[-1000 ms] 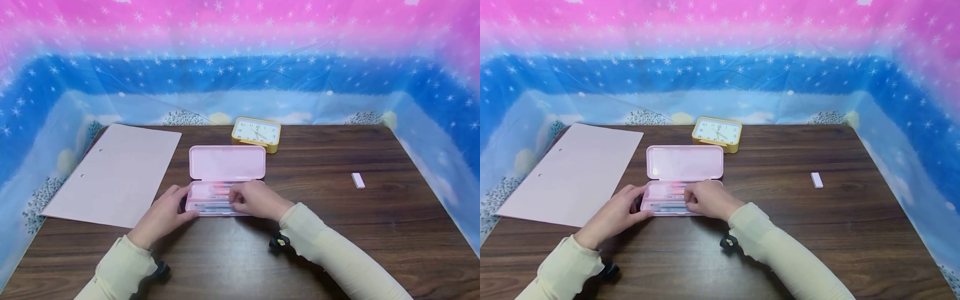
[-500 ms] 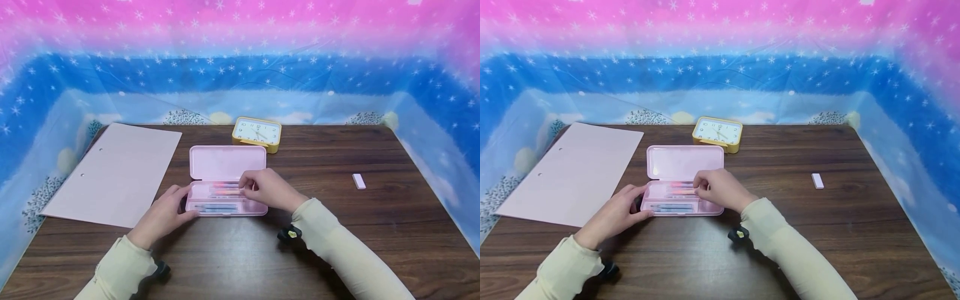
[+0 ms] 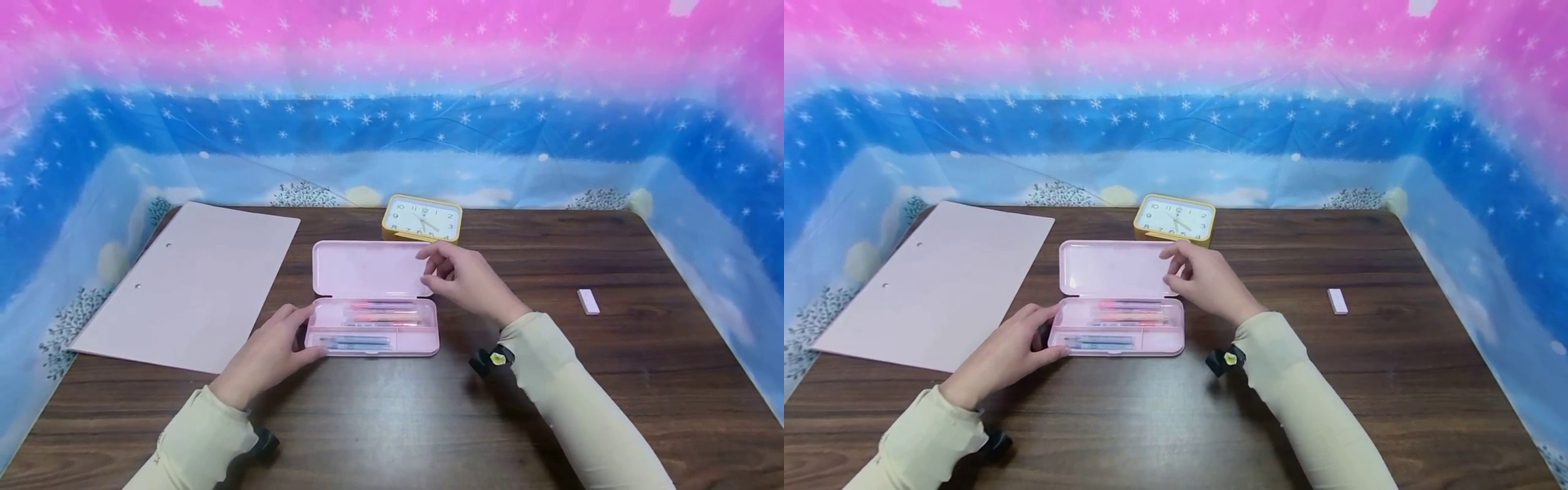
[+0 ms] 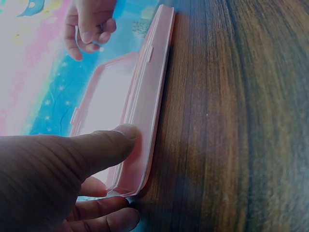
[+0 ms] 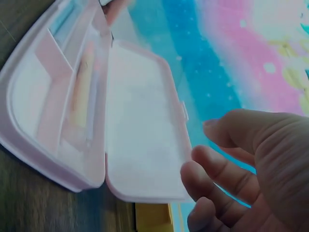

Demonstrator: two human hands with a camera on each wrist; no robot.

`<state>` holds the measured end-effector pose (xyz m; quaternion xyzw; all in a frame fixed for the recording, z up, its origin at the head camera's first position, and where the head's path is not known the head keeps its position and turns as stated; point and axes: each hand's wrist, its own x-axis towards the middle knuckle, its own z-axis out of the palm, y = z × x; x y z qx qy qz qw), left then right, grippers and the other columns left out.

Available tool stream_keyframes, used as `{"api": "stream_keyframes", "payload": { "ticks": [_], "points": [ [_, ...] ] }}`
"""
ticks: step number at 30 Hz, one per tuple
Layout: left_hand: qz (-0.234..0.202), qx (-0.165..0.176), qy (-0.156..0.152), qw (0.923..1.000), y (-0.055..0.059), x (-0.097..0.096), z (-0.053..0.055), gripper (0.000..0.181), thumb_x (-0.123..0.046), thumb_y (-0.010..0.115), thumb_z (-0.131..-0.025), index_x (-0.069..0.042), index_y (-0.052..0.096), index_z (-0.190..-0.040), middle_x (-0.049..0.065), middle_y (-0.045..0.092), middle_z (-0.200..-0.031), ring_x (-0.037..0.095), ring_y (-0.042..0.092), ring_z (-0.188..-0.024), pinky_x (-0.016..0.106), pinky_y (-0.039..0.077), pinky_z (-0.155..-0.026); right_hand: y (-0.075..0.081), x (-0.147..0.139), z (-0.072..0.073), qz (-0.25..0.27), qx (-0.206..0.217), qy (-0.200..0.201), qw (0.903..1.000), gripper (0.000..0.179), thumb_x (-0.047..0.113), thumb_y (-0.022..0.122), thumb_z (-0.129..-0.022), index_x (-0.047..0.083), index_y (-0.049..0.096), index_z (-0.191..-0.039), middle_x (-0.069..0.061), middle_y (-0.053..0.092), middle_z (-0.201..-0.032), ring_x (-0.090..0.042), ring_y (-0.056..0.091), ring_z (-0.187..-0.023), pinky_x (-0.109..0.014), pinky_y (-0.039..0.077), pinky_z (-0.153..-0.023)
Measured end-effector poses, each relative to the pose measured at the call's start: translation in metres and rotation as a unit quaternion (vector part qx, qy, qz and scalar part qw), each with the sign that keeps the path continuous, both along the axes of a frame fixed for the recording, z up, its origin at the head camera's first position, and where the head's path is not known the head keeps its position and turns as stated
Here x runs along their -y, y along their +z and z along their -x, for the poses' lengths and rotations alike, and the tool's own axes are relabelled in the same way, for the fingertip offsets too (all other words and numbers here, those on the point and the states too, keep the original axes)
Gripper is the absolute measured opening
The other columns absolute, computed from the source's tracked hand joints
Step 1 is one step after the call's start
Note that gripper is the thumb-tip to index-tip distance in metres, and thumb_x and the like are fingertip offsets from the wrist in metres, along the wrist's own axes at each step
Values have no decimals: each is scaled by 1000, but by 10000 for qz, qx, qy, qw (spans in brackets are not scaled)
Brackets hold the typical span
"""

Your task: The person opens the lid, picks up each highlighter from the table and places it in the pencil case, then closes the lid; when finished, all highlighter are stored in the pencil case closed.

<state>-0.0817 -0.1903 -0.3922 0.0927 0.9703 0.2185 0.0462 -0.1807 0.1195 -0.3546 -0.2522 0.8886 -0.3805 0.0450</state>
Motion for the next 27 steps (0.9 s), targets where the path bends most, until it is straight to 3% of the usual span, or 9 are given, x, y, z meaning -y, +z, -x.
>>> {"api": "stream_keyframes", "payload": {
  "ticks": [8,14,21,27],
  "points": [
    [-31,-26,18,10000,-1,1,0,73,-35,81,-81,-1,52,-140,15,60,-115,25,57,-96,48,52,-93,-13,-11,18,418,120,-760,9962,29,14,69,-91,11,62,-119,-4,64,-97,-21,59,-83,-33,52,-74],
    [24,9,64,10000,-1,1,-1,74,-36,80,-81,0,52,-139,16,60,-116,26,58,-98,49,52,-94,-25,-11,28,423,101,-1131,9926,23,17,69,-91,14,63,-114,-5,65,-100,-22,59,-85,-33,50,-74],
    [40,20,70,10000,-2,0,-1,75,-35,81,-81,-1,51,-141,16,60,-115,26,58,-96,48,52,-93,-35,-10,33,407,322,-1283,9904,21,20,66,-94,14,65,-114,-6,66,-100,-23,58,-84,-32,48,-73],
    [16,-160,17,9999,-3,1,-1,74,-33,81,-81,0,51,-140,14,60,-111,24,57,-92,46,53,-89,-32,-10,30,497,210,-1237,9909,17,20,64,-95,14,65,-111,-6,66,-96,-21,58,-81,-32,49,-70]
  ]
}}
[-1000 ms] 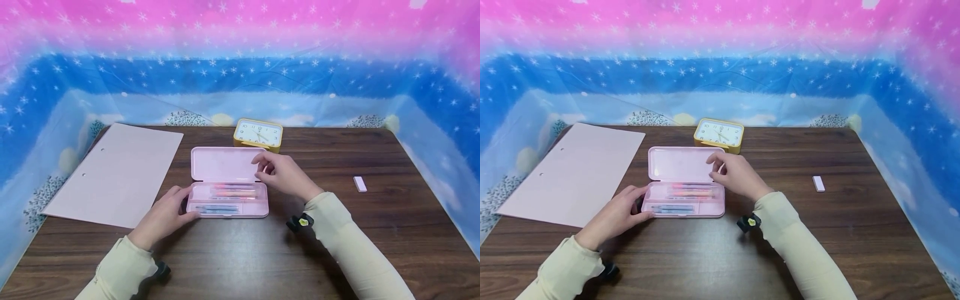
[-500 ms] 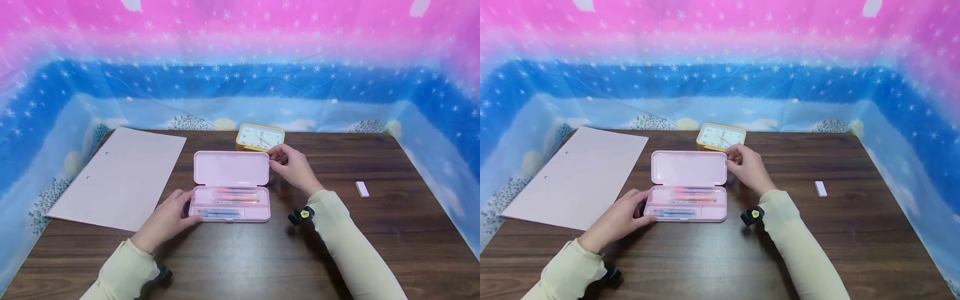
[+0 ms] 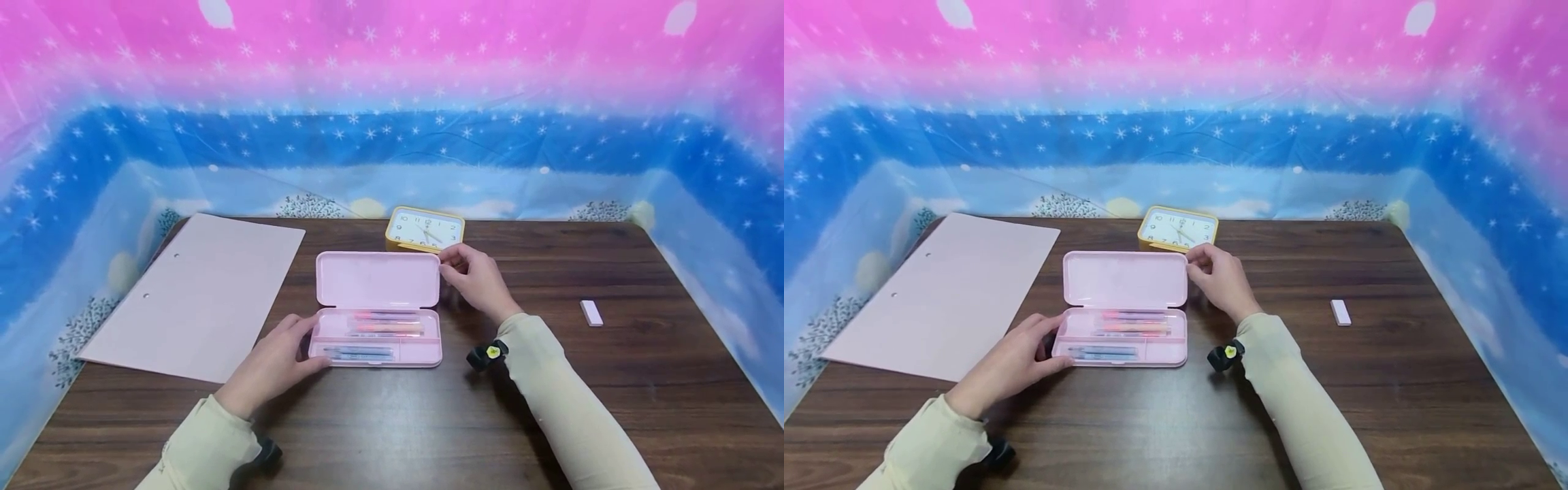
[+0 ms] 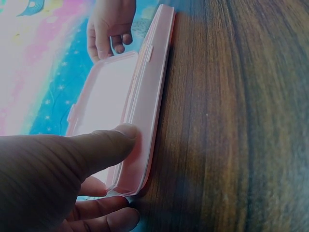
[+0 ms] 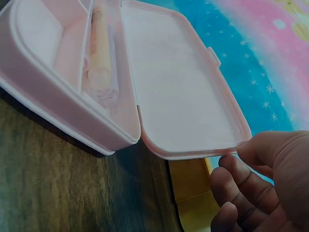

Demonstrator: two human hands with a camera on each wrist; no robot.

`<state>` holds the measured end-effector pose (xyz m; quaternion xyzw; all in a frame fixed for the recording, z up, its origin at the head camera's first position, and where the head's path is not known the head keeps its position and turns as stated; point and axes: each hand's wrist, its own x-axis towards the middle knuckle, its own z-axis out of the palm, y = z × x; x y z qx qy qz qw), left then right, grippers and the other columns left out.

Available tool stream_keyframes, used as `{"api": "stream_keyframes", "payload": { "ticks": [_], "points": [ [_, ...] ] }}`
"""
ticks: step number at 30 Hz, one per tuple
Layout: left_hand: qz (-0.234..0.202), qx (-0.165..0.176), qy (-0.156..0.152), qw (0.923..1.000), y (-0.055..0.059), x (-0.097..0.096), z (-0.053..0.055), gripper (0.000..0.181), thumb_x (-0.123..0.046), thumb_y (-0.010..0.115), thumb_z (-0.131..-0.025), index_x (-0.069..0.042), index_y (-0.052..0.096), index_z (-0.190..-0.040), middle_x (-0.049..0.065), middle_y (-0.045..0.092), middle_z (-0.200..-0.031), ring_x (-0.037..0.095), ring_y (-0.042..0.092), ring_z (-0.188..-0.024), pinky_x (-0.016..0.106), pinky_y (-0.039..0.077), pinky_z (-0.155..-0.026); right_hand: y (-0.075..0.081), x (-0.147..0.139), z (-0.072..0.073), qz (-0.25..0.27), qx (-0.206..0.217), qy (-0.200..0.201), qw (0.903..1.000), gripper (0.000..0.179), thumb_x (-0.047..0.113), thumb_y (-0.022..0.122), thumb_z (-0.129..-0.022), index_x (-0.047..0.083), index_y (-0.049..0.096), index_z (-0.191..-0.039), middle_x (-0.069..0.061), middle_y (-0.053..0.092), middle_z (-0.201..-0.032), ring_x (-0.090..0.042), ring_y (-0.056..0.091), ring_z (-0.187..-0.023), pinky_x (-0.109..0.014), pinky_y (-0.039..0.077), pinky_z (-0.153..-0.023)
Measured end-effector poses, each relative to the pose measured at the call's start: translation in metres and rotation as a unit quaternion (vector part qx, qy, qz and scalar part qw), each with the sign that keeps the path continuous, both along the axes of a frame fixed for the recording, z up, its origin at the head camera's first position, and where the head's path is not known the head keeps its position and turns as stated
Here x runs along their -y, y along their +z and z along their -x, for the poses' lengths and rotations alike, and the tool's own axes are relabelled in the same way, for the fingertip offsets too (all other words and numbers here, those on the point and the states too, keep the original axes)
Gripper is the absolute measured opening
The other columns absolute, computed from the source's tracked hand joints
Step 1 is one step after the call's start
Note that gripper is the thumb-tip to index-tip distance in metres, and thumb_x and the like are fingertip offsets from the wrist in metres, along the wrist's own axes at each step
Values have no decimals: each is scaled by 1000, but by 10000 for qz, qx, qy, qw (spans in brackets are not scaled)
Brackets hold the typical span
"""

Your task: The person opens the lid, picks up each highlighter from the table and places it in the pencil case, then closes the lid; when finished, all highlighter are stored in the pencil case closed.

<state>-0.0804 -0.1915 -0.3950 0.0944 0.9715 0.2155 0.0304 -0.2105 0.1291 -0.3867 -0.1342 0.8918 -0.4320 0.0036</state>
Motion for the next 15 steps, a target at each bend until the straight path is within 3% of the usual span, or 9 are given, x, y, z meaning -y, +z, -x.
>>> {"api": "stream_keyframes", "payload": {
  "ticks": [8,15],
  "points": [
    [-89,-40,17,10000,1,0,0,73,-33,81,-81,-1,52,-140,12,60,-110,23,55,-91,45,53,-87,9,-1,-18,18,-518,107,9986,12,27,60,-98,16,64,-103,-3,63,-89,-20,55,-77,-31,47,-66],
    [-275,-41,35,9996,-1,1,-1,76,-31,82,-80,4,49,-139,15,62,-113,26,59,-98,48,52,-92,14,-3,-37,132,-706,355,9968,11,26,60,-99,19,68,-97,0,61,-82,-18,52,-72,-30,45,-64]
  ]
}}
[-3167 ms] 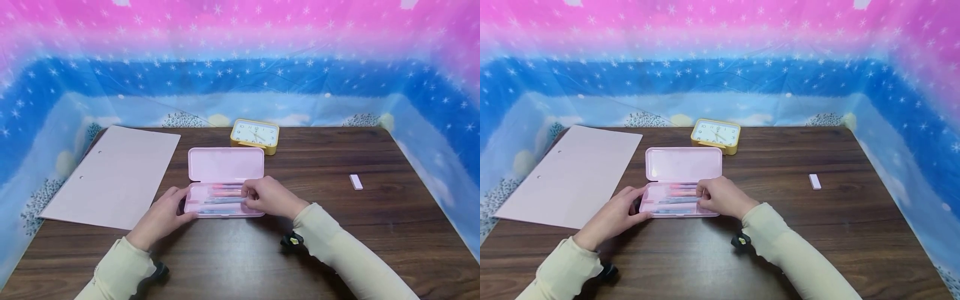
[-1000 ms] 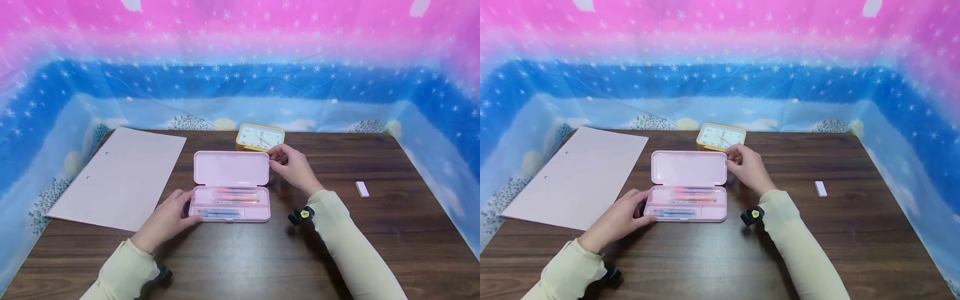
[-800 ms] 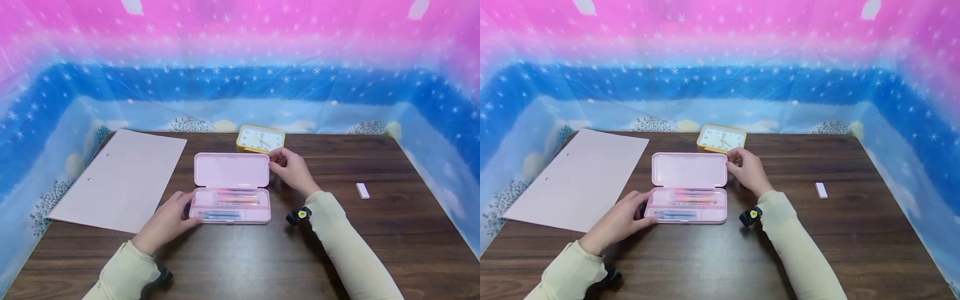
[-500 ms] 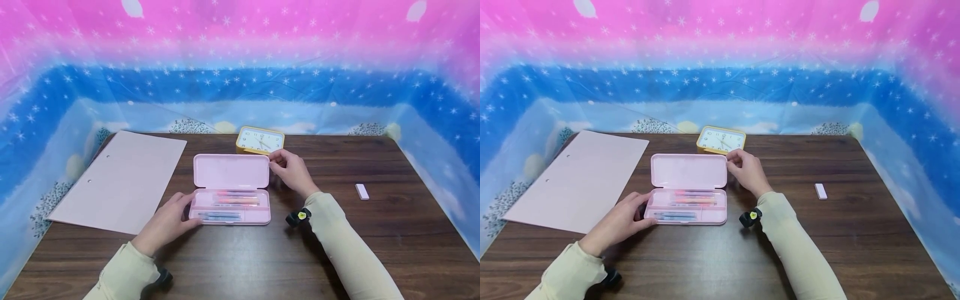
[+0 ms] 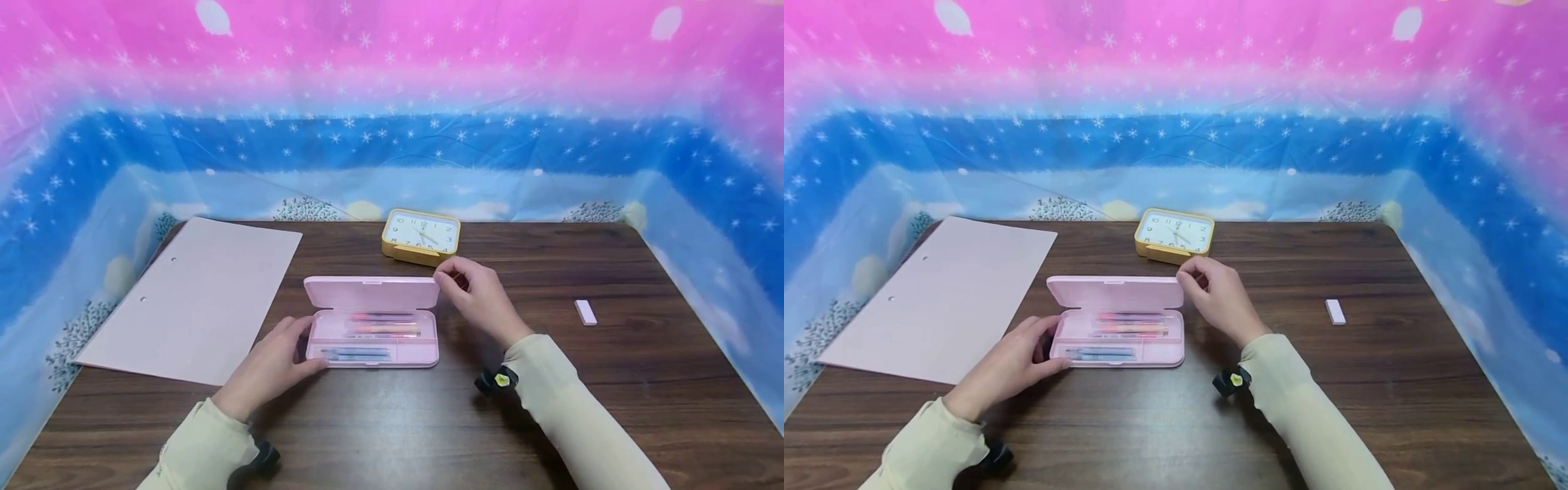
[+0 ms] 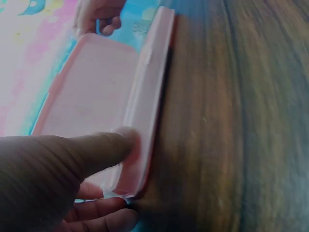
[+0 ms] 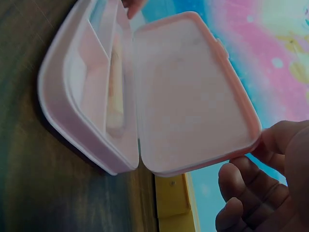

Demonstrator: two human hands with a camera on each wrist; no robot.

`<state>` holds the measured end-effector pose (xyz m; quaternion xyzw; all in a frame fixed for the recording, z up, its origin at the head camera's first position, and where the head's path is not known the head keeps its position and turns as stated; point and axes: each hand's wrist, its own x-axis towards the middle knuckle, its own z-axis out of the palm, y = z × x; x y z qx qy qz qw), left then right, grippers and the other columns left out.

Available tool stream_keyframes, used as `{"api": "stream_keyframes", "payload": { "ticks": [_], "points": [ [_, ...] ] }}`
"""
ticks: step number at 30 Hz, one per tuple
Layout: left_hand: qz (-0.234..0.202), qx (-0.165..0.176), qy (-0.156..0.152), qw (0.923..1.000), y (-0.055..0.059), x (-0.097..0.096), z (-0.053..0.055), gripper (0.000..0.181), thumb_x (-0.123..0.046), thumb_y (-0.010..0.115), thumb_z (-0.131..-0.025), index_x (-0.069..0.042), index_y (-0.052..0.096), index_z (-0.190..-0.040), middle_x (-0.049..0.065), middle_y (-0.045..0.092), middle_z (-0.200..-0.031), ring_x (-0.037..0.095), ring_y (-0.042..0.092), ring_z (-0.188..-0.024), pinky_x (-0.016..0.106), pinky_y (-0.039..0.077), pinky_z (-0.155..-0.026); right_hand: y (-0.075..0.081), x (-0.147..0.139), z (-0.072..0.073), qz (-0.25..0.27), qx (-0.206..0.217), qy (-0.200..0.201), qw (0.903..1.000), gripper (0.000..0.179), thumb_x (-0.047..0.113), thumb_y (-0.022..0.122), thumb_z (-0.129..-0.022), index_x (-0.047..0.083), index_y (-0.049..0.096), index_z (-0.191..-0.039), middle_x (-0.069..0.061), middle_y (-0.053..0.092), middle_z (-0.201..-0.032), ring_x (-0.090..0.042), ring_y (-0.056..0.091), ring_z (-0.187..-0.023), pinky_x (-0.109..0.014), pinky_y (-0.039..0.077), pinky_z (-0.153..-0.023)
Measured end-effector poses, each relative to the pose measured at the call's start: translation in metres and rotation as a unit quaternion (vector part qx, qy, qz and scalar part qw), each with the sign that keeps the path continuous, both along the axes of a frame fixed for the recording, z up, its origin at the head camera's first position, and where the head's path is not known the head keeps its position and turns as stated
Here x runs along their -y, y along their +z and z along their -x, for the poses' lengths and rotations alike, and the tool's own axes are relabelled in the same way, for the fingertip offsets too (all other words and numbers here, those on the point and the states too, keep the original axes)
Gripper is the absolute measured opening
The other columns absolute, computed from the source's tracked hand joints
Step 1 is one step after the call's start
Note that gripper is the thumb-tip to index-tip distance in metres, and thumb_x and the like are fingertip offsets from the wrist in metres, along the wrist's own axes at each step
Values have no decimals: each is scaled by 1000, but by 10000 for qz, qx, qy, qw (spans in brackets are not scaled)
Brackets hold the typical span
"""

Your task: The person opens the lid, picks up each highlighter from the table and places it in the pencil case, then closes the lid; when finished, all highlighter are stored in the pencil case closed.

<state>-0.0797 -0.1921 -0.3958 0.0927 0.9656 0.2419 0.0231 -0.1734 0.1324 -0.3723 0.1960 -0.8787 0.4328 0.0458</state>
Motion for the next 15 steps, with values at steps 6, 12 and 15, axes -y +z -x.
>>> {"api": "stream_keyframes", "payload": {
  "ticks": [6,12,15],
  "points": [
    [-508,-431,144,9977,11,7,0,70,-29,78,-85,6,46,-137,17,63,-110,21,57,-82,36,53,-73,-2,-2,-13,20,-11,213,9998,8,24,61,-98,20,67,-95,3,62,-84,-16,53,-71,-28,46,-63],
    [-910,-1180,367,9881,20,9,0,40,-22,72,-90,0,61,-122,12,60,-97,19,52,-75,27,44,-63,-5,-4,-19,-53,83,179,9998,7,23,62,-97,21,66,-92,4,61,-83,-17,54,-72,-28,45,-63],
    [-1187,-1336,493,9827,19,10,-1,30,-21,72,-91,-5,65,-115,6,59,-88,17,52,-72,25,44,-61,-6,-5,-22,-99,224,199,9995,6,24,63,-96,23,65,-91,3,59,-80,-18,53,-72,-28,44,-62]
  ]
}}
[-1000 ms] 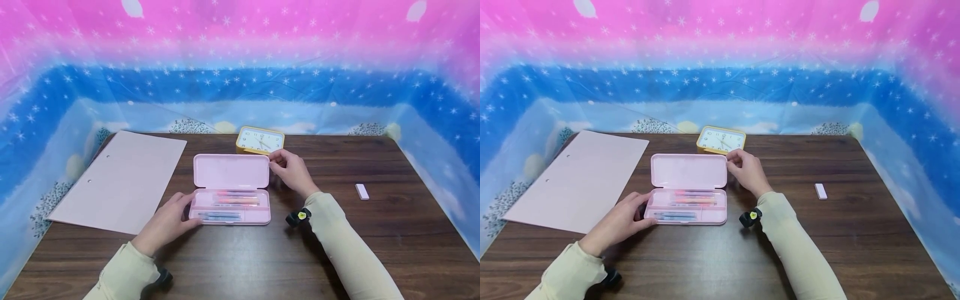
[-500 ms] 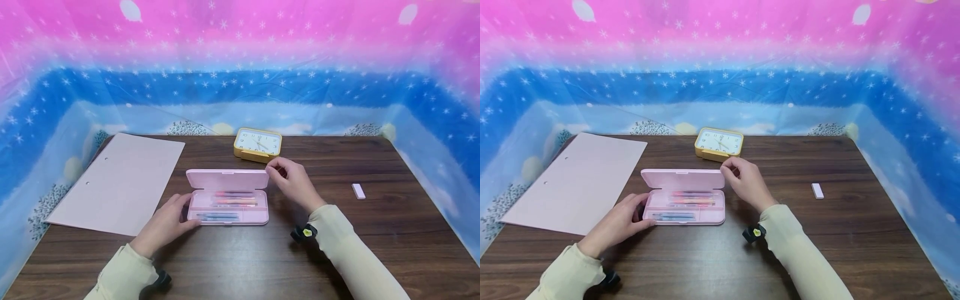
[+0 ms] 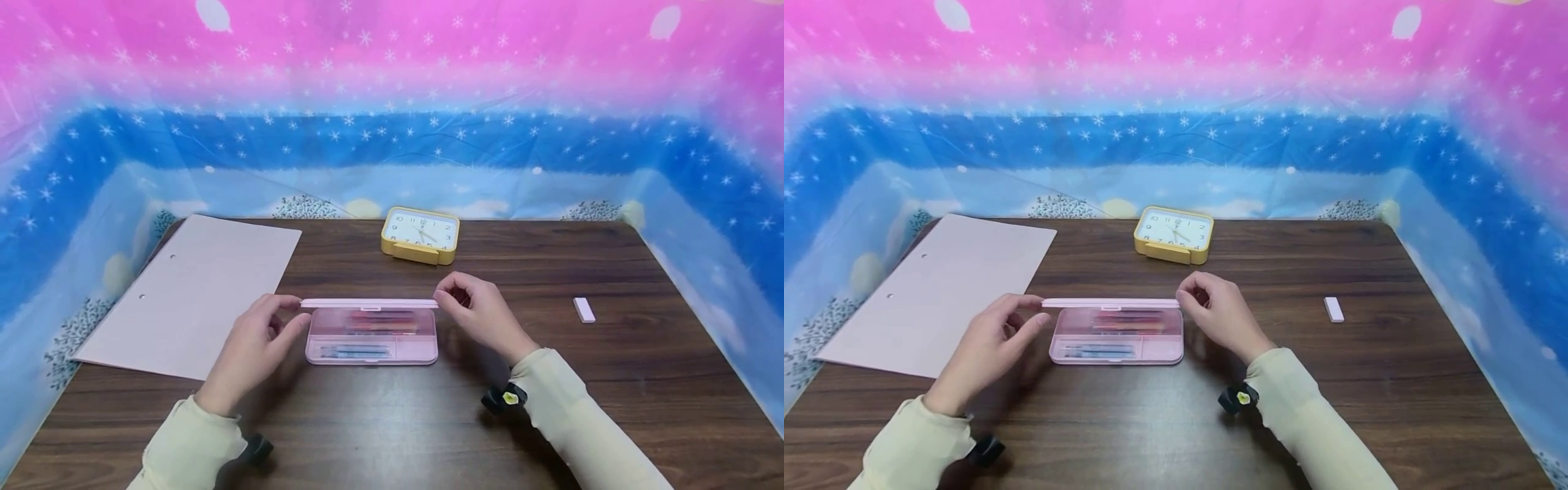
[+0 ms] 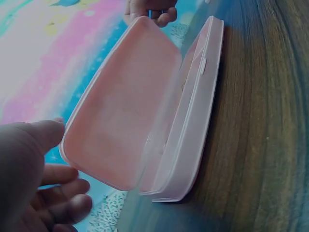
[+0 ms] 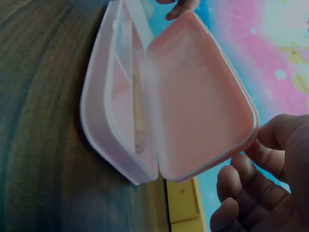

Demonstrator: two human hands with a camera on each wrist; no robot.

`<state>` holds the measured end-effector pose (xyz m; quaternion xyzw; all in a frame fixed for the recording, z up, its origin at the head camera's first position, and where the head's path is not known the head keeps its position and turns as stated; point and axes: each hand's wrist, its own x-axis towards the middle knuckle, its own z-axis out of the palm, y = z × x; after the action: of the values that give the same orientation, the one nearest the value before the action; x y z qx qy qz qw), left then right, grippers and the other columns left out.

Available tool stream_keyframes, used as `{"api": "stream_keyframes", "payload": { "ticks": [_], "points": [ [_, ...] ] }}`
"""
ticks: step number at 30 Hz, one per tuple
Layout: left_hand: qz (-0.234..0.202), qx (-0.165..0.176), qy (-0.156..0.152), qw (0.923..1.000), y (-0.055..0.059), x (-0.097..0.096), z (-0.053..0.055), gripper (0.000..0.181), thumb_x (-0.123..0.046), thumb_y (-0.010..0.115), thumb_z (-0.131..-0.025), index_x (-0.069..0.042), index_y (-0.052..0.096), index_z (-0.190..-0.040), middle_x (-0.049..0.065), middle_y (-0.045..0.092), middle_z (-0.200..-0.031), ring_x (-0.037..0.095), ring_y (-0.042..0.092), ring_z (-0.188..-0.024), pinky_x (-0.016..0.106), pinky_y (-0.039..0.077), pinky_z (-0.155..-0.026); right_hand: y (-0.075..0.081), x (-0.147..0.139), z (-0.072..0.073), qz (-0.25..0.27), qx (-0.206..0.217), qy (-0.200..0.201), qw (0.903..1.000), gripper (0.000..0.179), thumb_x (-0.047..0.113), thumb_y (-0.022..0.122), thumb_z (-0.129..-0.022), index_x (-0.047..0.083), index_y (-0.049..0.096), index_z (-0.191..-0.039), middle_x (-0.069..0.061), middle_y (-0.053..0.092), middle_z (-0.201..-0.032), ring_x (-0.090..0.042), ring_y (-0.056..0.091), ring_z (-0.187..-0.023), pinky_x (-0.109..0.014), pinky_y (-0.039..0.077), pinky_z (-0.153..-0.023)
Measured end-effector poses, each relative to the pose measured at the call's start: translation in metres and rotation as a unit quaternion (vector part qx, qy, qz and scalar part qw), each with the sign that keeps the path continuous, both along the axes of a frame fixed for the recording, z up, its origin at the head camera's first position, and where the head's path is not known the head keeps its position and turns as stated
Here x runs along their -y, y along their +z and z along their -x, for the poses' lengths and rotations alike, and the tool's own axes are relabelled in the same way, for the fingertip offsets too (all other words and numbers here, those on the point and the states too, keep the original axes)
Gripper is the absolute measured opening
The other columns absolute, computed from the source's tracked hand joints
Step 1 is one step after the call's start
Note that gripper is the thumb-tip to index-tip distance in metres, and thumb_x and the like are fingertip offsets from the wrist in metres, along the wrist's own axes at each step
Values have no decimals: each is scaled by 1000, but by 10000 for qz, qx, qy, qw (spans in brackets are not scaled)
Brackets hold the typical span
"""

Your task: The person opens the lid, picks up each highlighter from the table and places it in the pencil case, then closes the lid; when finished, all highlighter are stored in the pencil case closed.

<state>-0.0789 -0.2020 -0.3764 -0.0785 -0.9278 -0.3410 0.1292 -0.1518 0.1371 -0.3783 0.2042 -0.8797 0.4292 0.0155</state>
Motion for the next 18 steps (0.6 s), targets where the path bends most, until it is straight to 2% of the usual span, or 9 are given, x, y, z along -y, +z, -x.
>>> {"api": "stream_keyframes", "payload": {
  "ticks": [6,13,18],
  "points": [
    [-228,45,12,9997,-5,2,-2,21,-18,72,-90,-10,65,-109,2,60,-86,16,51,-71,23,46,-60,-6,-1,-8,-128,184,99,9997,6,25,63,-96,23,65,-92,4,58,-77,-16,52,-70,-26,44,-60],
    [-107,300,-32,9995,-9,4,-8,19,-18,74,-89,-10,65,-104,3,63,-88,16,53,-71,24,47,-60,-12,-1,-18,-276,318,275,9987,8,27,65,-95,19,65,-96,6,62,-82,-14,56,-73,-26,48,-66],
    [100,451,-245,9986,-13,4,-9,21,-17,79,-84,-11,66,-100,2,62,-90,15,52,-73,24,47,-62,-17,-3,-22,-505,487,315,9970,5,25,67,-93,22,64,-95,7,62,-80,-14,57,-73,-25,49,-65]
  ]
}}
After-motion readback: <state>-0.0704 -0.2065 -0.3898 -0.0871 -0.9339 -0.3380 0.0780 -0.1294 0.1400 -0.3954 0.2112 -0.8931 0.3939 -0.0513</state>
